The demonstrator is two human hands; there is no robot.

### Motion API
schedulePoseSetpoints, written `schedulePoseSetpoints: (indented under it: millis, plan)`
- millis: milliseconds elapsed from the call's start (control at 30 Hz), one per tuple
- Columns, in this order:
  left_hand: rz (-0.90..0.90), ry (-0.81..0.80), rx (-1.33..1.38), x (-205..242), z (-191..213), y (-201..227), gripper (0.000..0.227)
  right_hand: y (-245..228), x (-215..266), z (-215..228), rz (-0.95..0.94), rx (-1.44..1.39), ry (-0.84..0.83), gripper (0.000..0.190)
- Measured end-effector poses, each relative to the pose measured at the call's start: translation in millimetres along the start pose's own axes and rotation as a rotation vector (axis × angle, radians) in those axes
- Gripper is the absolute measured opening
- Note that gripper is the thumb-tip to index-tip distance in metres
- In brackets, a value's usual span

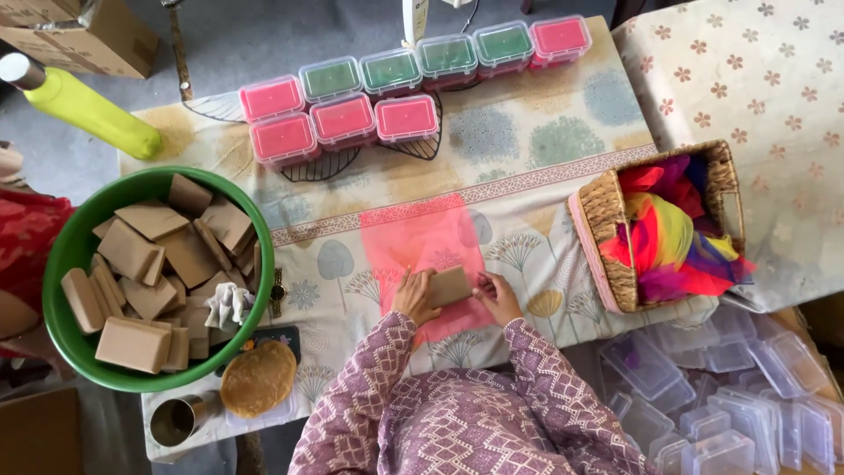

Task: The recorder is folding small brown paper items and wrapping them in pink mesh fabric.

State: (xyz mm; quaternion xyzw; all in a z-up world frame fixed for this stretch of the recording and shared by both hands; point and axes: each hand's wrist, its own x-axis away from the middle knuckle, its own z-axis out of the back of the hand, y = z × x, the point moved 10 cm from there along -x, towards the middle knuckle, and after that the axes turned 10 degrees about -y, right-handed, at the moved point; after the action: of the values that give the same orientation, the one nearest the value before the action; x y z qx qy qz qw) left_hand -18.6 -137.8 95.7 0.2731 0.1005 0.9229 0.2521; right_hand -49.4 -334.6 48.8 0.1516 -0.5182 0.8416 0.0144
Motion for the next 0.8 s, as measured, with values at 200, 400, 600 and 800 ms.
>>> schedulePoseSetpoints:
  millis: [200, 400, 600, 800]
  plan:
    - [0.066, -0.068, 0.002, 10, -23, -15, 0.091, 1, -3, -3, -0.077, -0.025, -0.056, 0.044]
    - [0.095, 0.003, 0.041, 11, -16, -14, 0.095, -13, 1, -1, -0.055, 0.234, -0.032, 0.048]
    - [0.215, 0.285, 0.493, 40, 33, -57, 0.09, 21, -18, 7, -0.145, -0.014, -0.044, 0.037]
    - [0.385, 0.646, 1.199, 30, -32, -180, 0.069, -13, -54, 53, 0.0, 0.139, 0.274, 0.023]
